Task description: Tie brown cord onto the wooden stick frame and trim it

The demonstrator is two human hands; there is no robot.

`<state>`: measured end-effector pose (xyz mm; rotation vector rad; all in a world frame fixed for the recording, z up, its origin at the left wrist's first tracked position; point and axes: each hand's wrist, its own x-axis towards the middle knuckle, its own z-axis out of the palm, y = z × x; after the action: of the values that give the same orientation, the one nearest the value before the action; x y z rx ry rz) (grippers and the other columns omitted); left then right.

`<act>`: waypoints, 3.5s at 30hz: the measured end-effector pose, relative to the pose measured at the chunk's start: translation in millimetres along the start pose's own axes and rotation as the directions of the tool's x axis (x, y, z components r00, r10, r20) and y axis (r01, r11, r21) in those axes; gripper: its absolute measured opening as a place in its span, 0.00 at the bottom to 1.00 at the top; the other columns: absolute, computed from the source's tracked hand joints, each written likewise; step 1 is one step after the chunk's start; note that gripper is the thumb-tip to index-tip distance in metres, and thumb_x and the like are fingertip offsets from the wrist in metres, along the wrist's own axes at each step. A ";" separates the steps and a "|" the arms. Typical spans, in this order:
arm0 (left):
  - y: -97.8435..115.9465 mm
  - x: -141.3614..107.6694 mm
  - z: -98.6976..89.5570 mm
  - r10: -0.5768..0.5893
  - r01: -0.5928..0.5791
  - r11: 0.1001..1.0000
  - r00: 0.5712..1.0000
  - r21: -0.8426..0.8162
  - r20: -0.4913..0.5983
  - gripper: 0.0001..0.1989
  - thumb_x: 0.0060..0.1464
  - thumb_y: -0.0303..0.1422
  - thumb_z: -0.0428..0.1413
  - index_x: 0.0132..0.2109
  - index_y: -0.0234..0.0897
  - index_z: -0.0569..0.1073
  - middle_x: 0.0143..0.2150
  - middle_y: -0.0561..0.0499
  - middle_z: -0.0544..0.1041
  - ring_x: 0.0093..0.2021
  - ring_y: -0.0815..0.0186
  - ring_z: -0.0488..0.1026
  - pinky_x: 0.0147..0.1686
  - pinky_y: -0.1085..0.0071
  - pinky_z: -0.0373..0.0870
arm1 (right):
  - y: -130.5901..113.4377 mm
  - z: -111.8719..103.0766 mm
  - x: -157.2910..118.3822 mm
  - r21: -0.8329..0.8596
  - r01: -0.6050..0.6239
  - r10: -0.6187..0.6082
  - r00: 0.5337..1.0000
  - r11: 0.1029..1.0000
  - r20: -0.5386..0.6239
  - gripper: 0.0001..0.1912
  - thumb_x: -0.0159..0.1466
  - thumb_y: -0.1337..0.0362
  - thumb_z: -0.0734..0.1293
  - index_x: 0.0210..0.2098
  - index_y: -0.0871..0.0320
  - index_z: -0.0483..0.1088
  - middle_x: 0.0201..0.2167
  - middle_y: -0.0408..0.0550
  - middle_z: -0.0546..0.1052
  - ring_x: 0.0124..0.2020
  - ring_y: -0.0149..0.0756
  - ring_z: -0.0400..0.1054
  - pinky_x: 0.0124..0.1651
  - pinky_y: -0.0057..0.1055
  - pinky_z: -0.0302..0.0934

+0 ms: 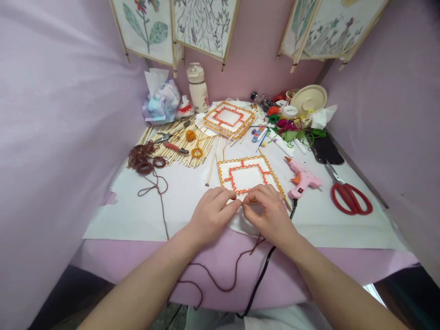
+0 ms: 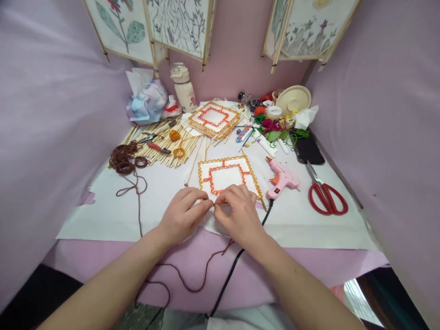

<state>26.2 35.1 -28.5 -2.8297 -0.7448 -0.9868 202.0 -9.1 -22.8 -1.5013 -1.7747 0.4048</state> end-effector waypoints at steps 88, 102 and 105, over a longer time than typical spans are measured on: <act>7.2 2.9 3.8 -0.128 0.124 0.981 0.992 -0.146 -0.020 0.05 0.60 0.26 0.51 0.40 0.35 0.71 0.37 0.46 0.75 0.39 0.63 0.69 0.39 0.65 0.67 | 2.3 1.6 2.9 0.223 -0.142 0.160 0.985 0.964 -0.065 0.05 0.59 0.68 0.63 0.26 0.54 0.66 0.30 0.44 0.72 0.36 0.37 0.65 0.40 0.35 0.57; 9.8 4.5 2.6 -0.480 0.434 0.648 0.871 -0.625 0.107 0.09 0.54 0.36 0.60 0.39 0.36 0.73 0.34 0.50 0.73 0.33 0.68 0.67 0.33 0.70 0.66 | -1.0 -1.8 2.9 0.395 -0.144 0.137 0.989 0.908 0.045 0.05 0.62 0.65 0.64 0.29 0.55 0.67 0.32 0.44 0.71 0.38 0.36 0.65 0.42 0.33 0.58; 10.5 5.3 4.0 -0.518 0.465 0.538 0.840 -0.703 0.158 0.06 0.57 0.34 0.57 0.34 0.36 0.73 0.32 0.50 0.73 0.33 0.68 0.69 0.35 0.70 0.67 | -2.1 -0.3 1.8 0.396 -0.126 0.111 0.992 0.910 0.059 0.05 0.63 0.66 0.63 0.30 0.55 0.67 0.32 0.44 0.70 0.38 0.35 0.64 0.43 0.33 0.57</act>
<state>36.9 28.9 -27.3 -3.2281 -1.5057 -1.8156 200.7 -8.0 -20.6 -1.3144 -1.5143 0.8092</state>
